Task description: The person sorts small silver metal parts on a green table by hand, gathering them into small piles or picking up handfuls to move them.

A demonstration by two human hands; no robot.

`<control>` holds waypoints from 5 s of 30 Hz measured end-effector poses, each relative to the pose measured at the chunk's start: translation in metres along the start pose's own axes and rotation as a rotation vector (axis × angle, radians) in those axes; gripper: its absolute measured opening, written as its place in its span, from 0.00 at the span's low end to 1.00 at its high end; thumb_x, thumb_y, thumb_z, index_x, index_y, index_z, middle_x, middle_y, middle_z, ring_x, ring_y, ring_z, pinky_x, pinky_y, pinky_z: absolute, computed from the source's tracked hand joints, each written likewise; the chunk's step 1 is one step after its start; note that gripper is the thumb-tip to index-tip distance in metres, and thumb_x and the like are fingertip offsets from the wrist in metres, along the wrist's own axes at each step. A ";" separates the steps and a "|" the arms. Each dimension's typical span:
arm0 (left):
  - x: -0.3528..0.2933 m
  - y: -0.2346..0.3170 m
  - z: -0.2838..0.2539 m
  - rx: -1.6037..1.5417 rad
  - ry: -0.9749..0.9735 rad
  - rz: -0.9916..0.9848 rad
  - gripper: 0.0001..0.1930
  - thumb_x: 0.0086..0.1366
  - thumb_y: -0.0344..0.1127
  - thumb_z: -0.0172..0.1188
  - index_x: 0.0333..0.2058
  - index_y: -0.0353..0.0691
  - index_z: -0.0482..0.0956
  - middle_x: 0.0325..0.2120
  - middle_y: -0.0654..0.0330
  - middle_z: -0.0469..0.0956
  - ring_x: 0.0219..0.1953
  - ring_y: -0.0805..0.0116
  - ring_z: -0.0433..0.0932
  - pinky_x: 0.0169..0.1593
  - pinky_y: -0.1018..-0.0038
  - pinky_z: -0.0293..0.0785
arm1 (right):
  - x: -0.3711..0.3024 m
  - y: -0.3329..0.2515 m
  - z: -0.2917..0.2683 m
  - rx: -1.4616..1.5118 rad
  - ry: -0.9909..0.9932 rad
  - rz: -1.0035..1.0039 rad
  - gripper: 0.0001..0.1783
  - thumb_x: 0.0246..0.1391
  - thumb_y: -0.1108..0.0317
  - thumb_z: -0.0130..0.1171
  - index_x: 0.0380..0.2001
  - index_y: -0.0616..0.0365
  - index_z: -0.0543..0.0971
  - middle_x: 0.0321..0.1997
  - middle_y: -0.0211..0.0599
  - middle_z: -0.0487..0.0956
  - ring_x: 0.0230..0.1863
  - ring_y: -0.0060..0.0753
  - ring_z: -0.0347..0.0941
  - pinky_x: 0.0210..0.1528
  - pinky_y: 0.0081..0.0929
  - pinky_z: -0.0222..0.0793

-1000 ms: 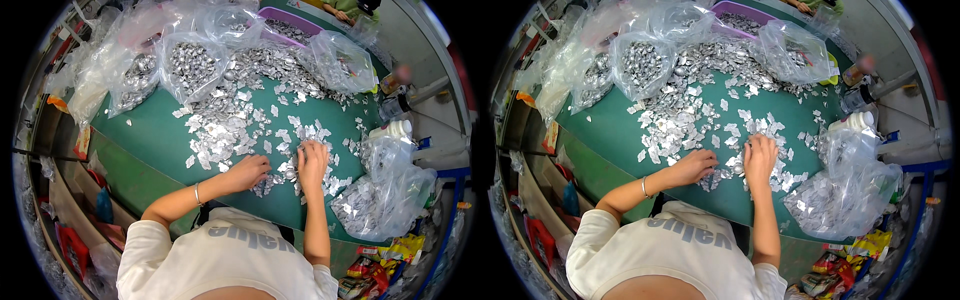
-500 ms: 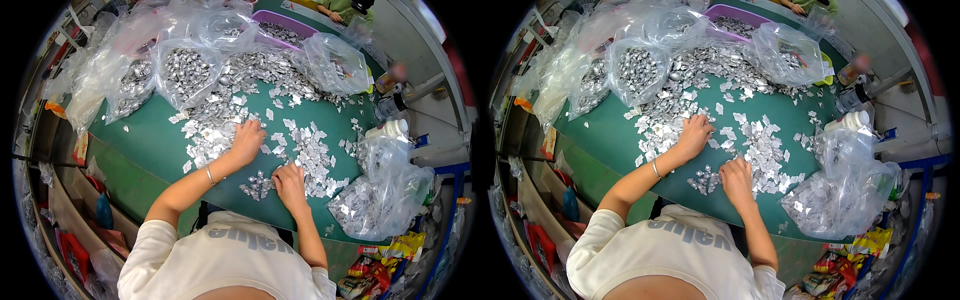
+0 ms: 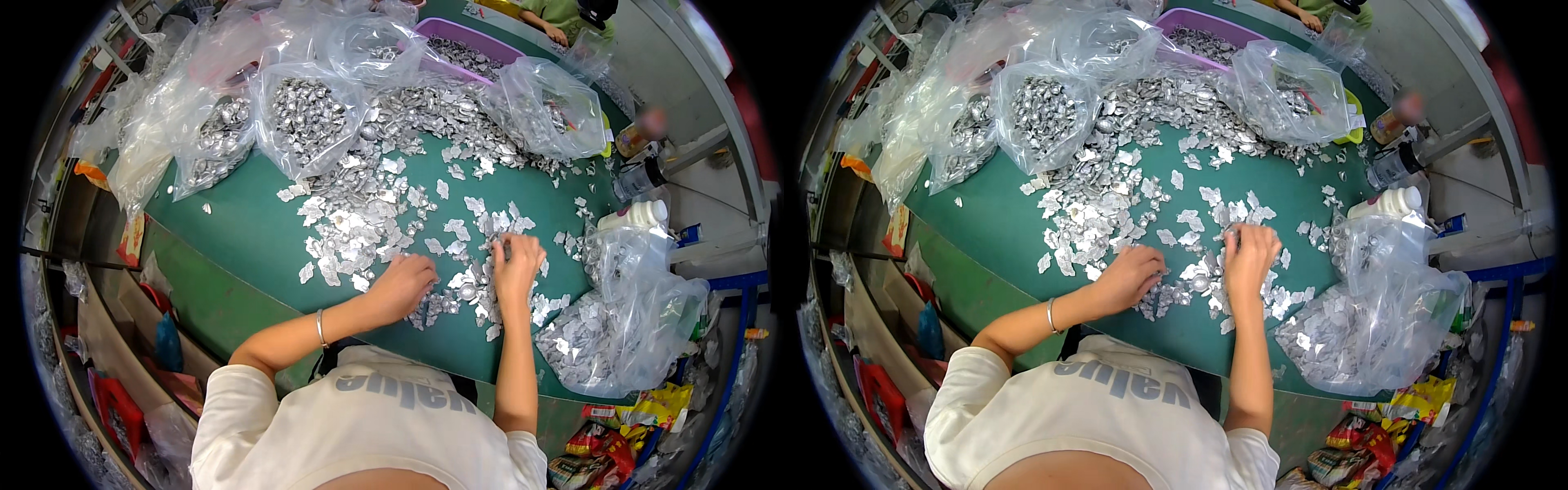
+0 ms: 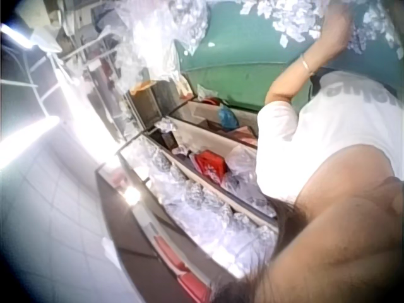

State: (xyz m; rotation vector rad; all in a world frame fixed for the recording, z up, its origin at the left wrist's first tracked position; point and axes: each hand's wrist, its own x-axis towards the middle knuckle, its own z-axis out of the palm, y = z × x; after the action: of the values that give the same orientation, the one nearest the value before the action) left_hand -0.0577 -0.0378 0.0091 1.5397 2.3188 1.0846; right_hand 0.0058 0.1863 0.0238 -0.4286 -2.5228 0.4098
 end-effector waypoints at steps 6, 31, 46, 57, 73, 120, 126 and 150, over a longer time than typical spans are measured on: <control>-0.011 0.007 0.005 -0.030 -0.033 0.004 0.13 0.53 0.21 0.56 0.39 0.38 0.75 0.39 0.58 0.71 0.44 0.58 0.69 0.45 0.64 0.61 | -0.049 -0.041 -0.023 0.363 -0.543 -0.082 0.12 0.42 0.71 0.67 0.33 0.60 0.80 0.30 0.36 0.77 0.39 0.39 0.69 0.46 0.33 0.58; -0.030 0.040 0.026 0.020 -0.071 0.115 0.15 0.56 0.29 0.62 0.44 0.42 0.75 0.51 0.55 0.68 0.58 0.54 0.64 0.63 0.46 0.55 | -0.061 -0.013 -0.020 0.021 -0.129 -0.102 0.16 0.48 0.65 0.64 0.42 0.53 0.78 0.56 0.39 0.69 0.64 0.49 0.58 0.62 0.53 0.48; -0.028 0.032 0.023 0.018 0.098 -0.025 0.20 0.55 0.29 0.63 0.48 0.41 0.73 0.48 0.56 0.70 0.53 0.56 0.68 0.55 0.57 0.59 | -0.071 -0.034 -0.037 0.210 -0.321 -0.162 0.19 0.39 0.66 0.70 0.38 0.56 0.79 0.49 0.39 0.71 0.54 0.47 0.64 0.55 0.45 0.53; -0.034 0.026 0.029 -0.095 0.033 -0.046 0.21 0.58 0.27 0.59 0.52 0.40 0.72 0.52 0.56 0.70 0.57 0.57 0.67 0.61 0.55 0.57 | -0.106 -0.053 -0.018 0.160 -0.293 -0.053 0.20 0.38 0.70 0.69 0.38 0.58 0.77 0.49 0.38 0.71 0.53 0.44 0.64 0.53 0.45 0.52; -0.037 0.025 0.028 -0.135 0.106 -0.052 0.19 0.57 0.25 0.61 0.49 0.40 0.74 0.49 0.56 0.72 0.56 0.56 0.69 0.62 0.53 0.57 | -0.113 -0.068 -0.011 0.214 -0.244 0.120 0.15 0.39 0.73 0.69 0.33 0.54 0.75 0.30 0.28 0.72 0.37 0.35 0.66 0.43 0.34 0.52; -0.022 0.031 0.006 -0.795 0.105 -0.358 0.17 0.68 0.38 0.55 0.50 0.35 0.70 0.32 0.59 0.74 0.32 0.69 0.74 0.35 0.73 0.72 | -0.068 -0.069 -0.037 0.836 -0.324 0.238 0.05 0.48 0.82 0.59 0.30 0.64 0.77 0.33 0.36 0.77 0.37 0.30 0.73 0.44 0.25 0.66; -0.034 0.007 -0.023 -1.429 0.186 -0.646 0.08 0.67 0.34 0.56 0.40 0.36 0.77 0.26 0.64 0.76 0.24 0.79 0.71 0.28 0.81 0.69 | -0.071 -0.076 -0.031 0.829 -0.383 0.230 0.08 0.48 0.81 0.59 0.34 0.64 0.77 0.32 0.37 0.77 0.35 0.28 0.72 0.41 0.25 0.67; -0.011 0.008 -0.035 -0.351 0.021 -0.137 0.13 0.62 0.25 0.56 0.46 0.36 0.75 0.45 0.50 0.75 0.49 0.54 0.75 0.53 0.65 0.70 | -0.049 0.002 -0.030 0.215 -0.044 0.201 0.13 0.51 0.73 0.59 0.41 0.63 0.77 0.47 0.47 0.74 0.52 0.50 0.66 0.56 0.39 0.60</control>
State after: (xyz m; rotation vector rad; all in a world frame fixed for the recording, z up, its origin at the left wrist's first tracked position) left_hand -0.0640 -0.0623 0.0365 1.2272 2.0687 1.3849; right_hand 0.0623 0.1751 0.0242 -0.5960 -2.4515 0.7666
